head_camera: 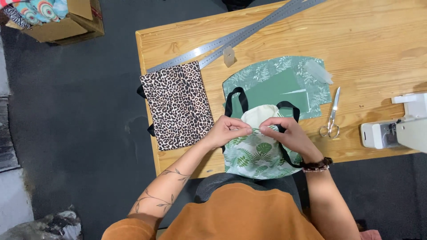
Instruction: The person uses scissors to trim a black strap on a green and white patterned tote bag. They then use a pin to secure the strap to the bag's opening, repeatedly adjusting the fabric and the strap to ensure proper alignment.
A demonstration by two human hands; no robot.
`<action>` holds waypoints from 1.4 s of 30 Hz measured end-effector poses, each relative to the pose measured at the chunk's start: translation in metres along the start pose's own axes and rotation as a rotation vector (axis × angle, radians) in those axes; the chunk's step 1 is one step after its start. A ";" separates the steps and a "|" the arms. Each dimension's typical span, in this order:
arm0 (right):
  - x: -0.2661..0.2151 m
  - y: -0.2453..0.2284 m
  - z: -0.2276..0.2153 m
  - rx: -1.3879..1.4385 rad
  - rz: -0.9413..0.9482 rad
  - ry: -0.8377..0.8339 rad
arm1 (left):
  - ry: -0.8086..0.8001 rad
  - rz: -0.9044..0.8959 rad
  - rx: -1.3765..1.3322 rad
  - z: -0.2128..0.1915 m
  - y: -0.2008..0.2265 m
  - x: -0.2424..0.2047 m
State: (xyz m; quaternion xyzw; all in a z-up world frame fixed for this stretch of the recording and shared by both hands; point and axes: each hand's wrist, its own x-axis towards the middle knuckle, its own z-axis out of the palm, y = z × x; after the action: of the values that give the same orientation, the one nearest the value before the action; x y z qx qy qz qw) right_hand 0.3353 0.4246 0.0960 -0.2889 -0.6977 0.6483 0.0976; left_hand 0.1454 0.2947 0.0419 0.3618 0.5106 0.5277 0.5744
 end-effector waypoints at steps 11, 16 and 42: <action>0.033 -0.013 -0.002 0.121 0.332 0.008 | -0.002 -0.071 -0.123 -0.017 -0.009 0.013; 0.048 0.006 -0.006 0.122 0.348 -0.060 | 0.015 -0.096 -0.098 -0.021 -0.003 0.013; 0.252 0.157 -0.085 -0.966 0.122 0.069 | 0.258 -0.080 0.120 -0.023 -0.026 -0.003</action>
State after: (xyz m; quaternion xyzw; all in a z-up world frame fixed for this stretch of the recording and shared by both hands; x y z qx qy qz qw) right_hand 0.2176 0.6290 -0.1031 -0.3627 -0.8969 0.2452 -0.0625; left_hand 0.1296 0.2846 0.0131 0.3041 0.6249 0.5152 0.5016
